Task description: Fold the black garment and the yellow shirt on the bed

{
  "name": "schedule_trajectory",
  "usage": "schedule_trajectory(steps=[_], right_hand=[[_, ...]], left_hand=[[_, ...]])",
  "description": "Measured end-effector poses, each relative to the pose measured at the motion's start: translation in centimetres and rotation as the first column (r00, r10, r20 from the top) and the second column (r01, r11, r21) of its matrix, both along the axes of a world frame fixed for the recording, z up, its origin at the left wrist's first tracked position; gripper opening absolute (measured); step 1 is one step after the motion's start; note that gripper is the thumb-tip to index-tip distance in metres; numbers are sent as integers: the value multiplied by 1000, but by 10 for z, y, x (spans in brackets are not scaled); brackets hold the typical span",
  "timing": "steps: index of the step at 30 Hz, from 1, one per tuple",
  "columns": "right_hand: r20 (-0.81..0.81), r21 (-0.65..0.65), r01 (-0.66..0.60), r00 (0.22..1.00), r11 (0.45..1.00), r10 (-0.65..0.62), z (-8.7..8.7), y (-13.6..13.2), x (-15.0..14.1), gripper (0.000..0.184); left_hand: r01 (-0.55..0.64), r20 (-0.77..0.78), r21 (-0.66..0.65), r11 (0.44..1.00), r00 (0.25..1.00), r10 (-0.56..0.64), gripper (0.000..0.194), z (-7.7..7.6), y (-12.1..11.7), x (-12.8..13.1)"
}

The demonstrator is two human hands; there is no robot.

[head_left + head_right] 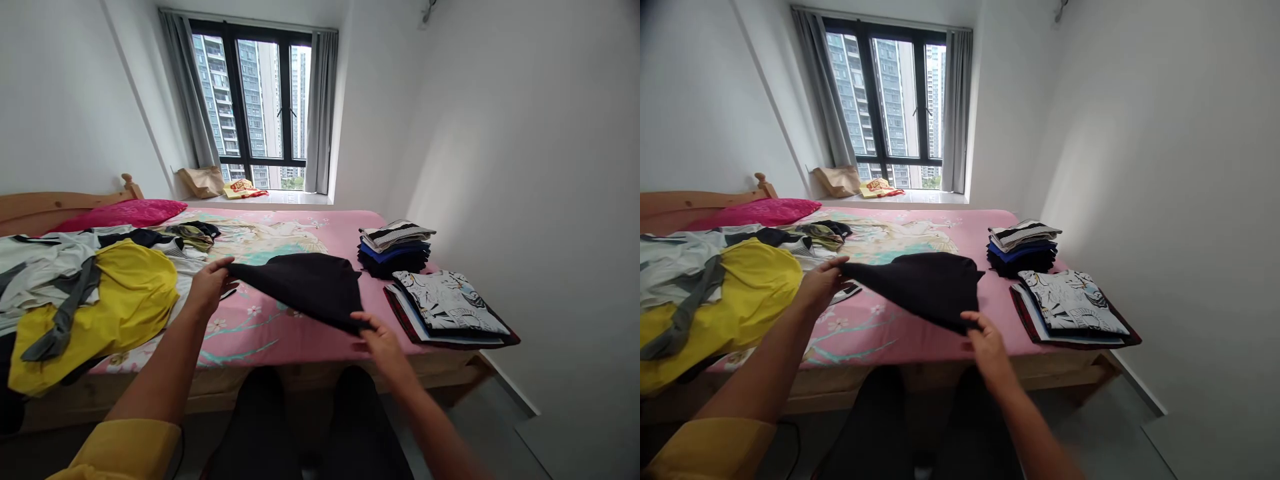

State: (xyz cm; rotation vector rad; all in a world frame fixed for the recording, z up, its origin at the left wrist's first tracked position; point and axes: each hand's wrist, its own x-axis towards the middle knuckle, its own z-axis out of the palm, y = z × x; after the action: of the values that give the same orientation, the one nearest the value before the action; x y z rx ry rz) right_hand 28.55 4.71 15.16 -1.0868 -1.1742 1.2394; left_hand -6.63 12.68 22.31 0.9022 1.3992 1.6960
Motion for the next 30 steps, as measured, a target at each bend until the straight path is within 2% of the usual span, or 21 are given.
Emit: schedule_trajectory(steps=[2,3,6,7,8,10,11,12,13,15,16,18,21,24,27,30], right_hand=[[87,-59,-49,995,997,54,-46,-5,-31,38],[114,-72,-75,990,995,83,-67,-9,-45,37],[160,-106,-127,977,986,143,-114,-25,-74,36],[168,-119,-137,973,983,156,-124,-29,-80,36],[176,-132,-143,970,981,165,-132,-33,-83,36],[192,-149,-151,965,977,178,-142,-39,-84,37],[200,-148,-154,963,977,182,-143,-40,-84,38],[211,-138,-165,959,977,191,-144,-41,-82,37],[225,-122,-192,950,974,215,-144,-41,-80,37],[243,-113,-256,930,960,276,-143,-35,-74,36],[238,-137,-261,928,956,287,-142,-29,-70,36],[182,-232,-178,958,956,222,-140,-9,-59,41],[38,-330,49,999,943,-38,-137,40,-37,47],[-52,-354,183,975,917,-215,-133,98,-21,40],[-18,-394,224,968,891,-252,-130,150,-22,39],[56,-375,253,966,892,-251,-128,187,-29,37]], left_hand=[[-160,138,-134,978,974,178,36,-43,0,-15],[-198,155,-181,963,962,226,36,-65,-7,-17],[-191,171,-325,926,951,256,25,-132,-48,0],[-119,199,-390,913,957,210,22,-154,-66,13],[-4,259,-505,863,953,156,25,-174,-83,28],[231,402,-670,706,912,84,39,-206,-112,63],[340,485,-661,669,874,35,47,-216,-122,80],[430,565,-619,657,825,-8,50,-223,-128,97],[499,628,-550,669,776,-62,48,-226,-129,111],[550,676,-419,722,720,-157,38,-223,-123,134],[547,672,-387,742,718,-179,32,-220,-118,141],[518,652,-398,757,741,-164,27,-215,-106,149],[468,634,-468,750,769,-84,29,-215,-100,153],[395,620,-518,758,784,16,33,-222,-108,153],[354,620,-545,760,781,81,37,-225,-115,153],[359,625,-548,755,776,86,35,-225,-114,154]])
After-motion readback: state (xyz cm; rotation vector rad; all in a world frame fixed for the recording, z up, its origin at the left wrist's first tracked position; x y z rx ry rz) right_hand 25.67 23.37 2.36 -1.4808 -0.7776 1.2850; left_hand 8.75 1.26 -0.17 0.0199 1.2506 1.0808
